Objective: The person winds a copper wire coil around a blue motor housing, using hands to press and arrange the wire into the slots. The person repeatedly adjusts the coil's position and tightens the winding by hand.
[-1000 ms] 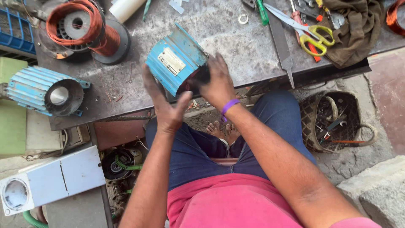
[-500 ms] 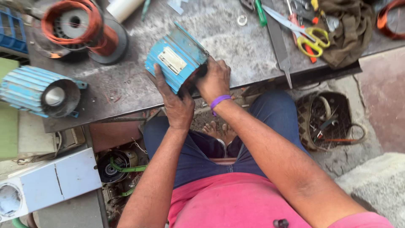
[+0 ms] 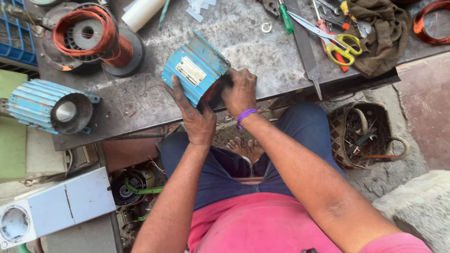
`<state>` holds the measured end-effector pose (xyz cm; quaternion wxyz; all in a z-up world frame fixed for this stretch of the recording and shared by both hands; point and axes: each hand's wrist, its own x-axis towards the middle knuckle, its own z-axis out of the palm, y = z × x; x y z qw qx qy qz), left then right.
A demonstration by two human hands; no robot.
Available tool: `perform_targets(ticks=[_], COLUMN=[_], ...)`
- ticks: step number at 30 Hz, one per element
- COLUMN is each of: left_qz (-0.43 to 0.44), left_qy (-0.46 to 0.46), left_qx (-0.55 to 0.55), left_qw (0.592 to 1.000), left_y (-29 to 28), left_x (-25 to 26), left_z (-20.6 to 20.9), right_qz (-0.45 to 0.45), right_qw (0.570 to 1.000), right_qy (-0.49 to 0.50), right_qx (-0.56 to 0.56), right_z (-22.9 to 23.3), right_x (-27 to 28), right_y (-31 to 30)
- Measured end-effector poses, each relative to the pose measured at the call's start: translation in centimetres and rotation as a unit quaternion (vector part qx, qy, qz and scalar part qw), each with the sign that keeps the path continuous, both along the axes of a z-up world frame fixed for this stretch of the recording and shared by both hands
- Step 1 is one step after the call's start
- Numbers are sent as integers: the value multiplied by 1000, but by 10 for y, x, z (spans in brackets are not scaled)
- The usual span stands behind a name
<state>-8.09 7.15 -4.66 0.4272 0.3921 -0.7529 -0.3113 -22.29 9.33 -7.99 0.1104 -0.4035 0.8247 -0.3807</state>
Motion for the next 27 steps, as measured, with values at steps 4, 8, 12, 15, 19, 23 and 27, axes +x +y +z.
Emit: perform_targets(ticks=[4, 8, 12, 15, 19, 23, 27], left_qz=[2, 2, -8, -21, 34, -47, -58], left_qy=[2, 7, -14, -18, -37, -33, 58], left_qx=[-31, -24, -14, 26, 89, 54, 173], left_qw=[1000, 1000, 1000, 999, 995, 997, 982], left_y=[1, 0, 2, 5, 13, 2, -31], left_x=[-2, -2, 4, 8, 1, 9, 31], left_z=[4, -1, 12, 18, 22, 24, 37], right_qz=[32, 10, 93, 93, 44, 106, 187], right_qw=[997, 997, 992, 990, 998, 989, 971], right_qy=[32, 42, -6, -68, -37, -63, -64], right_qx=[-63, -69, -81, -80, -4, -82, -132], right_z=[-8, -15, 8, 16, 23, 27, 22], right_x=[-8, -6, -19, -25, -13, -27, -43], right_y=[4, 4, 9, 18, 17, 29, 50])
